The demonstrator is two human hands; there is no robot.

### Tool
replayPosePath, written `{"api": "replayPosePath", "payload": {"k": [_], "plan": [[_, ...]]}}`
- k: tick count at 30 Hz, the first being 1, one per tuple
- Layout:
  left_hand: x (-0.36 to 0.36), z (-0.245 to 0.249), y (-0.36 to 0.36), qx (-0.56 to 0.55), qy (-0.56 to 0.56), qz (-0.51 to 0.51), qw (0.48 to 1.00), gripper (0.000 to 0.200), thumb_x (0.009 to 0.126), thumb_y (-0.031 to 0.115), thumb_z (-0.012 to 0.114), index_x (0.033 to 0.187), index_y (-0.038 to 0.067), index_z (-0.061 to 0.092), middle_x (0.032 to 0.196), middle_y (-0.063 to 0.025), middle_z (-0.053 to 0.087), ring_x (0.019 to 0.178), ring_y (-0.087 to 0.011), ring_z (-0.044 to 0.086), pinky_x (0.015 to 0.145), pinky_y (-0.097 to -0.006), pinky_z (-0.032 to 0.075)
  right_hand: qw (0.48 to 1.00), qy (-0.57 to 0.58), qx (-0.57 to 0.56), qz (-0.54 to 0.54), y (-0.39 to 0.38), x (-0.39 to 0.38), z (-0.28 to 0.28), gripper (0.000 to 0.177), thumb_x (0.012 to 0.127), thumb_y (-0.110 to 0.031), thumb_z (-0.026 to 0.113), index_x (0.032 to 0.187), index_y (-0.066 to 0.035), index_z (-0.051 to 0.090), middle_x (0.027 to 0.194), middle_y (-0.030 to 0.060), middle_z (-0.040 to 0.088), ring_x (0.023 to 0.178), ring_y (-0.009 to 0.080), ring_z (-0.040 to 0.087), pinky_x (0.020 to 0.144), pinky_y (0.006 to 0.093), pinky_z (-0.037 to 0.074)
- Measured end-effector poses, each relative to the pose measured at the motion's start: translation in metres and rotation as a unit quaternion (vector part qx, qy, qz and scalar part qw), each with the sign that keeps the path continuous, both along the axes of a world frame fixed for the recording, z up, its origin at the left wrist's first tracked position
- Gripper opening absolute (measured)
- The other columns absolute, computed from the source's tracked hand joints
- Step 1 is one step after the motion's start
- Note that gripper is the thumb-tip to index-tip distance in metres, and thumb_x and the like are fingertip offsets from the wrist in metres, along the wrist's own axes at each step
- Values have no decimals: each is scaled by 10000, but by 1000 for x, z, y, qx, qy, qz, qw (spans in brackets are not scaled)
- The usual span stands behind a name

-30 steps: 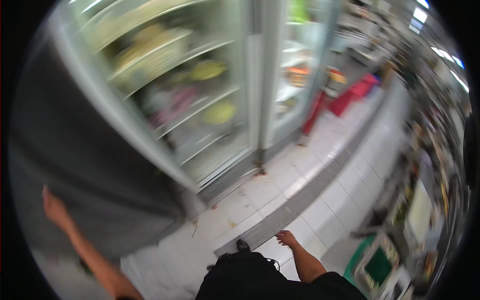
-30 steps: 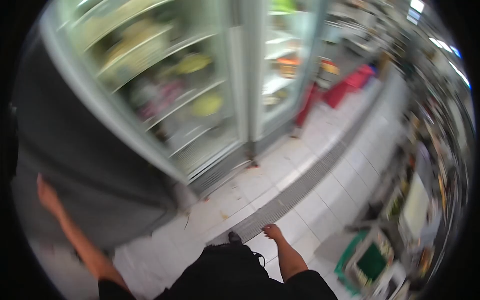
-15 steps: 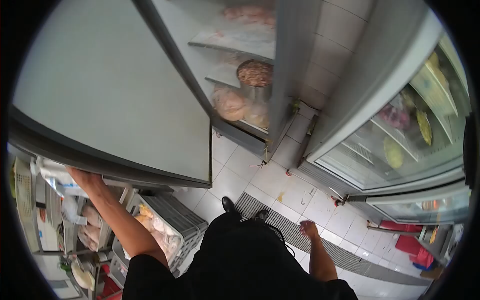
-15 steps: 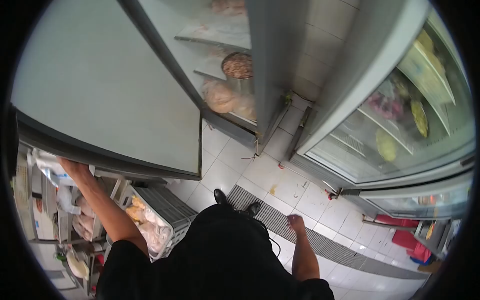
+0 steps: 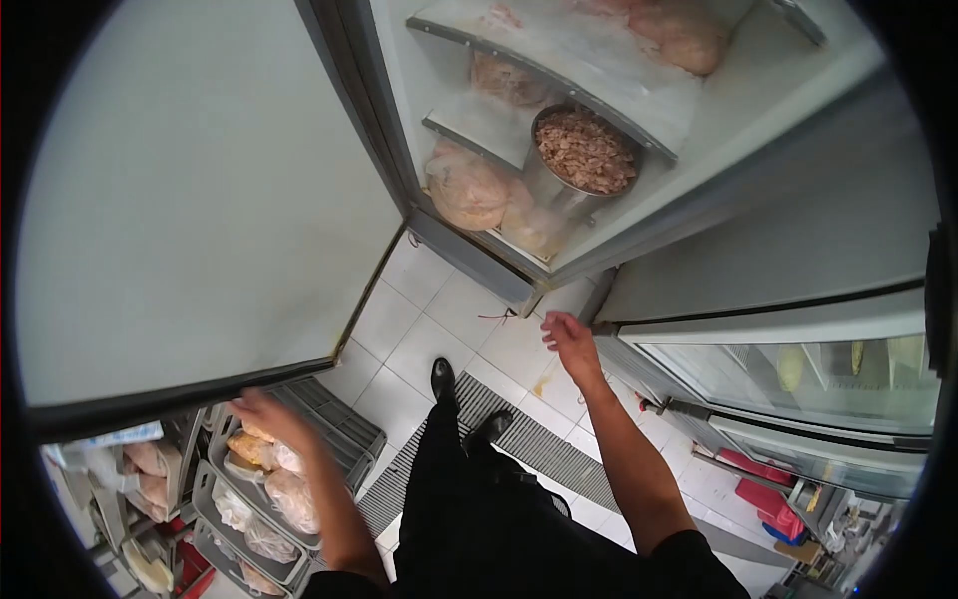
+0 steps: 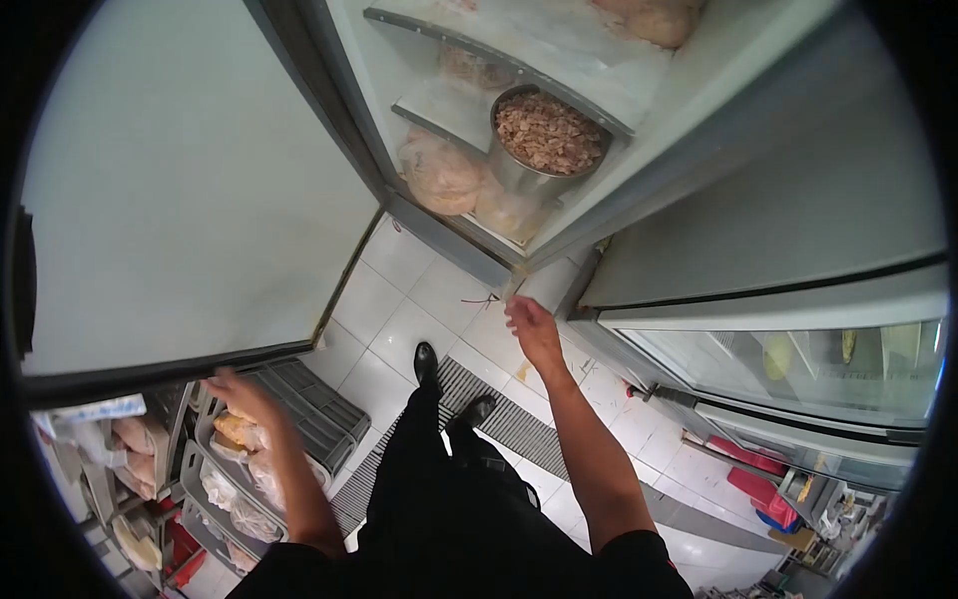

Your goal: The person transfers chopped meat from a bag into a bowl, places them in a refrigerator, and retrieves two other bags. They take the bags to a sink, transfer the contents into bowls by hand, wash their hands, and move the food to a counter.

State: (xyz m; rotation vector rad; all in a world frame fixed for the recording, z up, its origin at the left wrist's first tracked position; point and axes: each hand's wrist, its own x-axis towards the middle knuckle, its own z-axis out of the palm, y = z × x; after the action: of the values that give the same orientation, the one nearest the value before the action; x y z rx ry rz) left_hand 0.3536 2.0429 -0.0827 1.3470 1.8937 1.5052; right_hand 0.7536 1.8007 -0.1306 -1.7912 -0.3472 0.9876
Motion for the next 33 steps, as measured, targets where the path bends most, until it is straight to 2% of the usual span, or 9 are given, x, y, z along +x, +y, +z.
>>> {"api": "replayPosePath", "payload": {"k": [2, 3, 6, 9, 13, 17, 19, 29, 33], "plan": [[40, -98, -41, -119, -72, -210, 968, 427, 993, 204, 422, 1375, 13, 403, 1345, -139, 466, 1215, -244, 478, 1003, -370, 402, 1000, -5, 6, -21, 29, 10, 9, 348, 952, -304, 554, 1165, -31, 592, 967, 62, 660, 812, 130, 616, 721, 267, 498], [79, -133, -56, -220, -344, -230, 884, 402, 952, 131, 474, 1343, 38, 462, 1266, -98, 536, 1141, -184, 524, 908, -303, 449, 1000, -1, 0, -17, 40, 15, 11, 358, 955, -307, 551, 1173, -26, 590, 973, 66, 659, 812, 133, 616, 732, 269, 499], [194, -158, -75, -369, -247, -470, 763, 300, 910, 97, 539, 1194, 22, 601, 993, -50, 683, 810, -142, 630, 690, -258, 494, 999, 14, -34, -9, 62, 25, -4, 373, 958, -313, 550, 1180, -15, 585, 980, 75, 654, 809, 128, 609, 754, 266, 498], [278, -150, -52, -321, -74, -558, 761, 268, 909, 156, 564, 1136, 27, 627, 1013, -125, 688, 812, -180, 660, 736, -289, 510, 996, 64, -52, -43, 76, 36, -45, 390, 955, -311, 557, 1181, 6, 578, 994, 82, 649, 814, 158, 608, 751, 268, 495], [345, -168, -5, -255, -32, -574, 777, 272, 924, 188, 561, 1137, 34, 627, 1011, -156, 682, 838, -223, 671, 761, -311, 510, 949, -265, -149, -87, 110, 81, -121, 588, 851, -341, 665, 1223, 93, 525, 1164, 265, 589, 1073, 406, 560, 956, 403, 423], [355, -191, 9, -275, -100, -551, 782, 280, 891, 174, 560, 1123, 32, 629, 1025, -193, 675, 853, -312, 673, 778, -367, 517, 915, -370, -70, -145, 180, 129, -112, 685, 831, -367, 704, 1304, 69, 472, 1310, 257, 517, 1197, 377, 505, 1030, 390, 362], [344, -205, 6, -290, -128, -534, 784, 282, 890, 178, 563, 1126, 38, 629, 1016, -196, 675, 853, -306, 675, 773, -364, 517, 774, -618, -122, 60, 161, 216, -205, 634, 856, -377, 683, 1319, 11, 490, 1332, 204, 523, 1228, 357, 486, 1052, 379, 342], [308, -266, -7, -391, -101, -511, 759, 362, 902, 204, 608, 1227, 47, 572, 1055, -116, 646, 904, -191, 624, 819, -303, 484, 735, -609, -293, 51, 164, 262, -241, 431, 928, -221, 591, 1300, -17, 511, 1262, 167, 571, 1218, 296, 494, 1026, 347, 366], [361, -222, 36, -313, -202, -548, 749, 580, 891, 295, 644, 1392, 103, 424, 1285, -146, 543, 1134, -209, 538, 922, -340, 461, 943, -252, 110, -188, 182, 128, -151, 373, 828, -67, 611, 1186, -12, 523, 1134, 121, 600, 995, 229, 586, 853, 341, 478]]}}
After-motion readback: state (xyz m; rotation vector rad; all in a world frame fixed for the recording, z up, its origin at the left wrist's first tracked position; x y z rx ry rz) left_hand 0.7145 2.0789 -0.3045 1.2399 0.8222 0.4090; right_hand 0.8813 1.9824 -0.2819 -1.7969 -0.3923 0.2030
